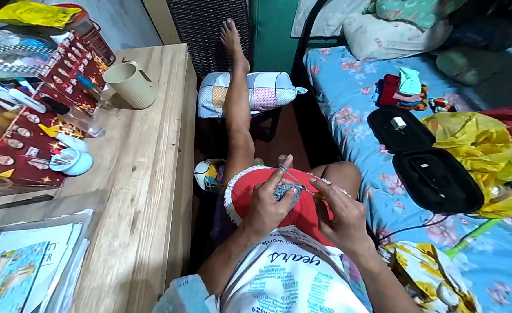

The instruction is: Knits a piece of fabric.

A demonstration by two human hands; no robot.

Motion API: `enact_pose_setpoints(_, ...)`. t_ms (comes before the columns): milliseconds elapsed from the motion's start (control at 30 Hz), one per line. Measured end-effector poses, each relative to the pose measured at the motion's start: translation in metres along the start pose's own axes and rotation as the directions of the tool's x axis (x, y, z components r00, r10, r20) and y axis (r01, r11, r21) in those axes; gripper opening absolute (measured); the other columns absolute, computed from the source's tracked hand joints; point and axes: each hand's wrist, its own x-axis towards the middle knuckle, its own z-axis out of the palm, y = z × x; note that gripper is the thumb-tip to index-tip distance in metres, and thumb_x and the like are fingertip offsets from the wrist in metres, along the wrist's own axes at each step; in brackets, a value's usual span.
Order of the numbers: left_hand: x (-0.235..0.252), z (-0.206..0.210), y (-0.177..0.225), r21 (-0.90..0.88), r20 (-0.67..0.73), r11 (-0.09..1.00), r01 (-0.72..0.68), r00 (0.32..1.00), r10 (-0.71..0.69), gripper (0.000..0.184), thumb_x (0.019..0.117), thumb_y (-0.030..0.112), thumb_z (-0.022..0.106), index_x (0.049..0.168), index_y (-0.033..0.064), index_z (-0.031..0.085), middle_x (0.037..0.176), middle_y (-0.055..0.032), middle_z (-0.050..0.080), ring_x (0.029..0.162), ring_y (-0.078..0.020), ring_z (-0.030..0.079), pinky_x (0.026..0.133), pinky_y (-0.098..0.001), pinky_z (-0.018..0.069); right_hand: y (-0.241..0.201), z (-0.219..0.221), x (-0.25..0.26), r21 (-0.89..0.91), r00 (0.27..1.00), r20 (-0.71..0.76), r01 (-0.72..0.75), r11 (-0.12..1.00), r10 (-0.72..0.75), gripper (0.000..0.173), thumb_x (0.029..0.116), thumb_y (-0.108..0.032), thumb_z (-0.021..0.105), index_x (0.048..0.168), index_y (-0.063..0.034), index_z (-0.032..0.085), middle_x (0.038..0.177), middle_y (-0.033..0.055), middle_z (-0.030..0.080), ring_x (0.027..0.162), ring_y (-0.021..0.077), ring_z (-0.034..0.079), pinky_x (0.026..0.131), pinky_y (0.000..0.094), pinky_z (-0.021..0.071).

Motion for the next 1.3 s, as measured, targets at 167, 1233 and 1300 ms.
enact_pose_setpoints(167,-0.003,0.008,-0.003,0.077,-0.057,0.995,-0.061,0.996,0.065,0.049,0.0878,-0.004,0.066,0.134,-0.0182,0.054,0.095,-0.0136,0.076,0.084,-0.0097,0.074,0.081,-0.0243,0.0607,-0.01,0.001,0.0,-0.106,0.998,-0.047,-0.039,0.994,0.035,0.032,0.0937,-0.006,0.054,0.119,-0.0011,0.072,0.076,0.0089,0.065,0.06,0.0189,0.059,0.049,0.0296,0.0444)
enact_pose_setpoints(1233,0.009,-0.006,-0.008,-0.08,0.056,0.993,0.089,0.995,-0.085,0.051,0.0879,-0.004,0.062,0.137,-0.0128,0.054,0.093,-0.0051,0.073,0.085,-0.0042,0.068,0.084,-0.0219,0.0567,0.014,-0.009,0.003,0.483,0.922,0.266,-0.381,0.788,0.283,0.033,0.091,-0.008,0.059,0.122,0.0029,0.062,0.081,-0.0014,0.062,0.063,-0.0004,0.055,0.056,0.015,0.0472)
enact_pose_setpoints(1300,0.007,-0.002,-0.006,-0.096,0.064,0.994,0.055,0.997,-0.049,0.053,0.0872,-0.006,0.061,0.138,-0.0151,0.051,0.099,-0.0085,0.074,0.091,-0.0075,0.07,0.089,-0.0247,0.0572,0.017,-0.011,0.01,0.669,0.799,0.471,-0.599,0.44,0.374,0.037,0.087,-0.002,0.061,0.123,-0.0016,0.057,0.078,-0.0076,0.06,0.057,-0.0026,0.051,0.05,0.0135,0.0419)
